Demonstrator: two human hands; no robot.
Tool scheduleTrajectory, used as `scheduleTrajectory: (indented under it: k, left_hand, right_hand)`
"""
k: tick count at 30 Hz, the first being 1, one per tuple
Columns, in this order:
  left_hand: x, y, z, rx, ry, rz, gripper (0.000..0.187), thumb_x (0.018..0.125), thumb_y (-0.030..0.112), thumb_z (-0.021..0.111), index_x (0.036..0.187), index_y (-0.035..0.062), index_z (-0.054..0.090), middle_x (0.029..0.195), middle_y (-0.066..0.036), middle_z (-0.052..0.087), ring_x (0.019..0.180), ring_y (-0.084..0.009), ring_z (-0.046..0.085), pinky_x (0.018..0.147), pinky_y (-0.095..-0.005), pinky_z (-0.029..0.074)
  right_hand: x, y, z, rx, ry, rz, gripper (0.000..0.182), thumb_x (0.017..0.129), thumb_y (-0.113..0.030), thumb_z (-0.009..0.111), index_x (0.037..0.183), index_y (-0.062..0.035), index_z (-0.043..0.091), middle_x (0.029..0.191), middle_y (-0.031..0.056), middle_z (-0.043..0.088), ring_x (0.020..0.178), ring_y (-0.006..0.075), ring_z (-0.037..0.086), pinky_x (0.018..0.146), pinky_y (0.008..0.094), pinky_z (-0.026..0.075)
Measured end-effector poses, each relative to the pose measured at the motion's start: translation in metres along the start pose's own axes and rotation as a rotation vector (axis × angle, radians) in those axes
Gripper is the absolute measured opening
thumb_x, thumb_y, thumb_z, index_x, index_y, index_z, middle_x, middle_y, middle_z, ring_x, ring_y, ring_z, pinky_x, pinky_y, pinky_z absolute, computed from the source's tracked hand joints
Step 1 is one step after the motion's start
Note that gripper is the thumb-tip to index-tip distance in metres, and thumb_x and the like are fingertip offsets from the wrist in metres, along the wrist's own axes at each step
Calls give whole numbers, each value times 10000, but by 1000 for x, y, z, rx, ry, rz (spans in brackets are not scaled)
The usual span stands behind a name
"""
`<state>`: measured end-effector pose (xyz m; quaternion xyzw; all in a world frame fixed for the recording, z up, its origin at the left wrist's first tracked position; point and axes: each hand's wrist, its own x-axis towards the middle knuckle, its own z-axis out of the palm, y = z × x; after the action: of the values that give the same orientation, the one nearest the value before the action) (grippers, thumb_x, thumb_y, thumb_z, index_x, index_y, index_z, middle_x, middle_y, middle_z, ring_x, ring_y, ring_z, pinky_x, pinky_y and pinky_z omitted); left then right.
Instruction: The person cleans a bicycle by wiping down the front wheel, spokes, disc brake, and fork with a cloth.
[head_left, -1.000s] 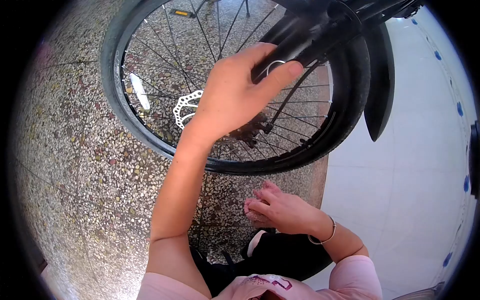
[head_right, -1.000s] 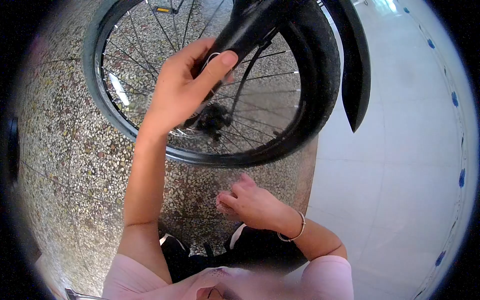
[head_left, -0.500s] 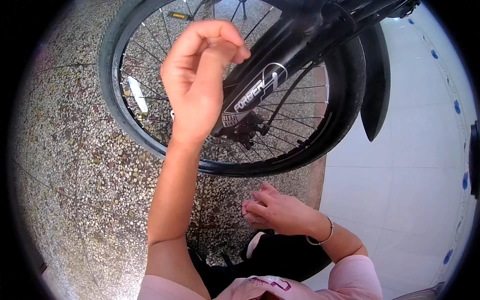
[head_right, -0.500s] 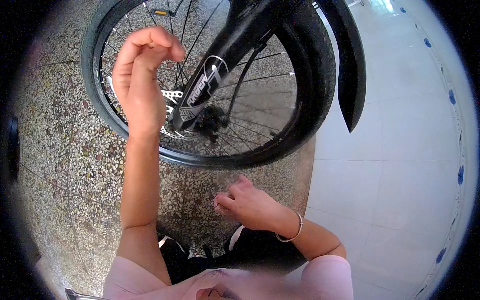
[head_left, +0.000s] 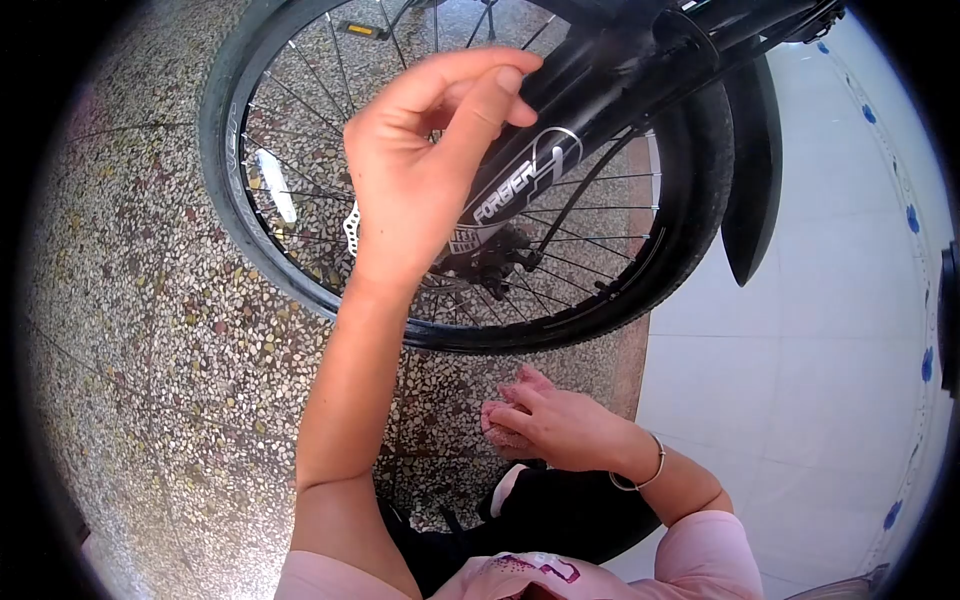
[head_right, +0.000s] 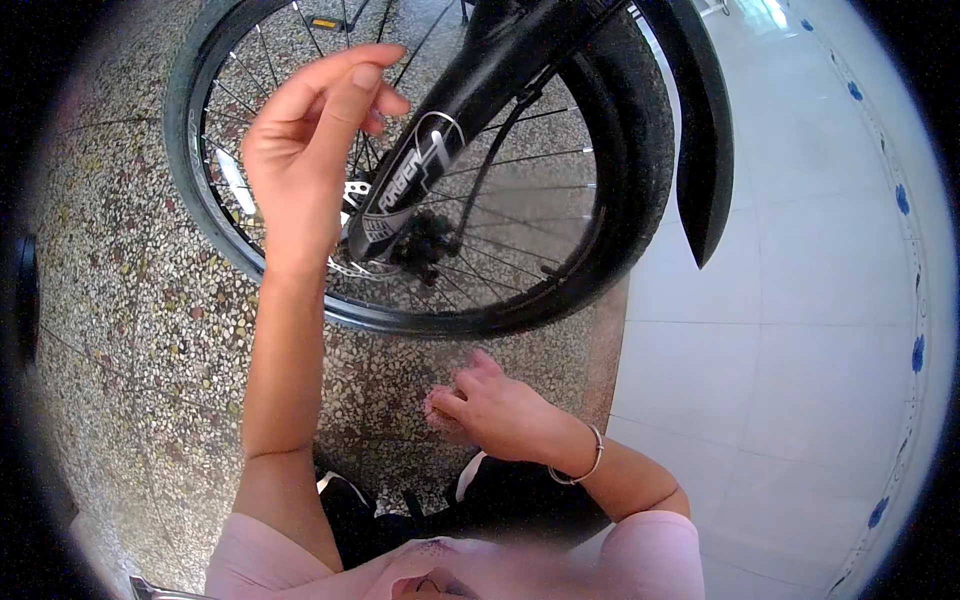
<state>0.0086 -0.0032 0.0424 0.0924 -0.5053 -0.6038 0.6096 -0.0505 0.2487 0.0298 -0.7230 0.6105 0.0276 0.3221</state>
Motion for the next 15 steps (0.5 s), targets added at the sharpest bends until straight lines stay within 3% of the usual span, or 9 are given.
scheduleTrajectory:
  k: [2, 4, 8, 10, 12, 15]
  left_hand:
    - [0, 1, 0, 21, 2, -22, 98, 915, 77, 647, 963, 37, 722, 727, -7, 683, 623, -19, 581, 572, -162, 425]
    - [-1, 3, -1, 42, 5, -43, 88, 913, 86, 655, 940, 38, 724, 713, -4, 680, 609, -16, 577, 564, -159, 419]
    - [-3, 2, -7, -18, 31, -153, 136, 945, 121, 616, 934, 42, 726, 710, -23, 669, 630, -62, 591, 596, -195, 447]
    - [-1, -5, -5, -22, 32, -168, 135, 945, 125, 618, 917, 48, 726, 697, -19, 663, 606, -63, 585, 578, -193, 442]
    - [4, -18, 6, 141, 275, 107, 140, 939, 138, 639, 891, 33, 718, 644, 12, 638, 540, 3, 479, 500, -168, 359]
    - [0, -15, -12, 246, 104, -71, 186, 957, 179, 614, 911, 33, 719, 625, 16, 621, 545, -1, 460, 489, -179, 339]
  right_hand:
    - [0, 0, 0, 1, -2, -14, 321, 850, -184, 618, 1160, -123, 559, 951, 80, 589, 953, 280, 558, 986, 481, 375]
    - [-1, 3, 2, 1, -138, 72, 504, 838, -153, 646, 1307, -97, 470, 1297, 192, 493, 1213, 430, 466, 935, 439, 499]
    - [0, 0, -2, -14, -171, 70, 500, 842, -157, 646, 1307, -99, 472, 1296, 195, 495, 1216, 431, 462, 954, 444, 483]
    - [-2, 2, 5, -37, 30, -10, 284, 862, -173, 599, 1138, -111, 572, 1005, 49, 602, 977, 267, 558, 1018, 503, 353]
    - [-2, 1, 2, -30, 20, -21, 287, 858, -160, 596, 1140, -110, 570, 1013, 48, 602, 971, 269, 555, 1018, 499, 352]
    - [-1, 1, 3, -15, 12, -15, 288, 855, -145, 590, 1140, -108, 571, 1008, 52, 598, 954, 272, 551, 1013, 490, 353]
